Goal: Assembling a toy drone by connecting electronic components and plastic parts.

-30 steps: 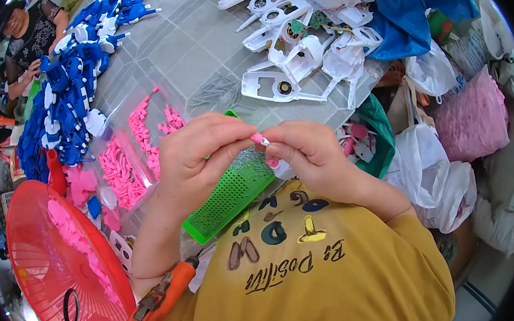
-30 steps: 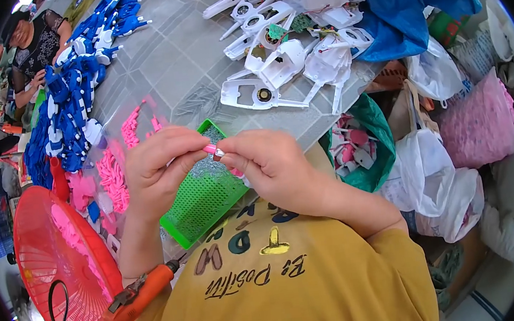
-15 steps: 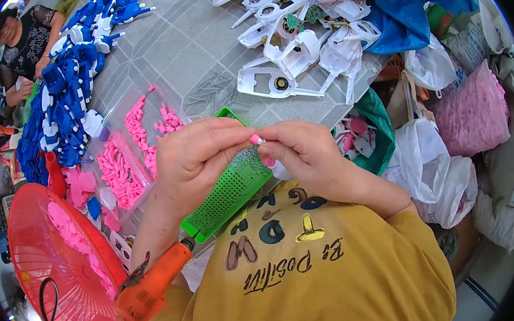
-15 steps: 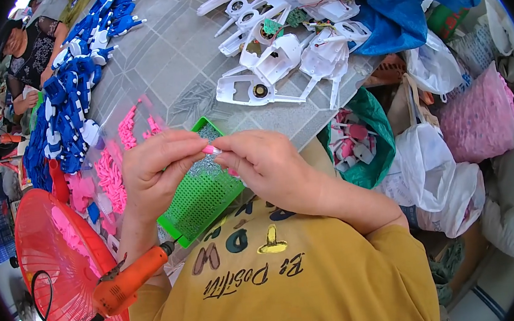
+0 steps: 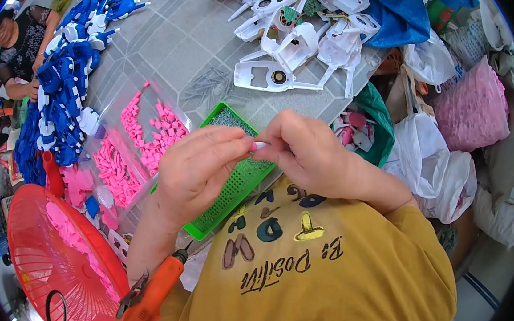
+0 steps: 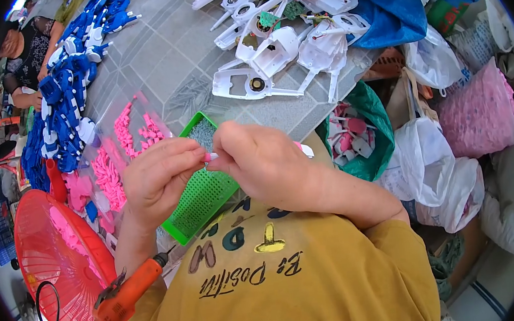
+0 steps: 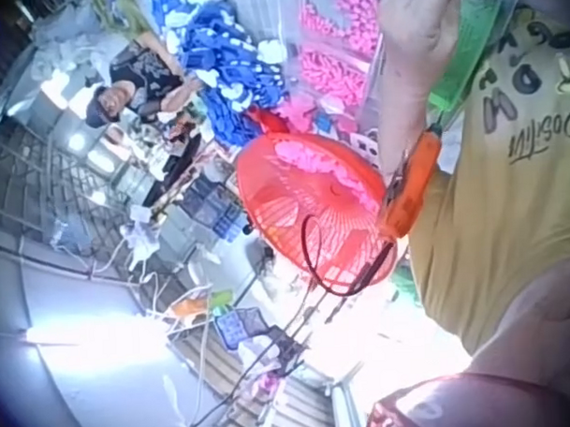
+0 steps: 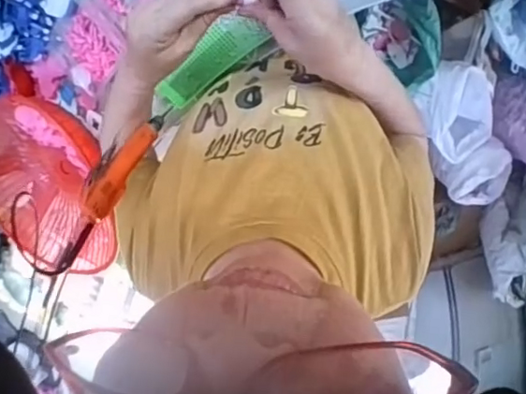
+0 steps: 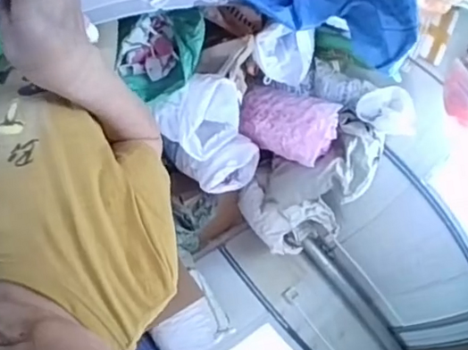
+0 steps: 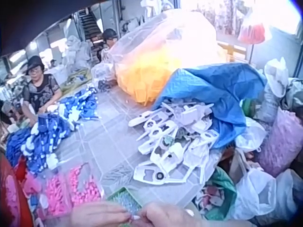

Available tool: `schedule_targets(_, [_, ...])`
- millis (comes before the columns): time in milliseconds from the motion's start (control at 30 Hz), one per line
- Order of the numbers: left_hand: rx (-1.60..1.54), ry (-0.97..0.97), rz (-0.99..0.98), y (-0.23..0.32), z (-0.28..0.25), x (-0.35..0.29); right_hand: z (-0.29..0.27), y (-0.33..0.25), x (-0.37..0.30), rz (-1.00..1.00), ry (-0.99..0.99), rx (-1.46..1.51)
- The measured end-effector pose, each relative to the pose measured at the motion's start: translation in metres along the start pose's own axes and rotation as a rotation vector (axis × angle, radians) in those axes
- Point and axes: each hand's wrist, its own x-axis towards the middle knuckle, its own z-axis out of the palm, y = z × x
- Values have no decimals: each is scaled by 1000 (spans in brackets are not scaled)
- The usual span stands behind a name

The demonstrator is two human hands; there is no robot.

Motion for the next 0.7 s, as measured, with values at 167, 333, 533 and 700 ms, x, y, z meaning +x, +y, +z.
schedule_targets(167, [-45, -4, 19, -4, 1, -2, 5, 7, 1, -124, 36, 0])
schedule_targets(333, [-276, 20, -109, -1, -1, -5, 5, 10, 6, -308, 110, 15])
schedule_targets(533, [-476, 210, -281, -9, 19, -15, -17, 0, 11, -244, 41, -101])
schedule_targets(700, [-433, 68, -482, -13, 40, -8, -29, 2, 20, 334, 457, 861])
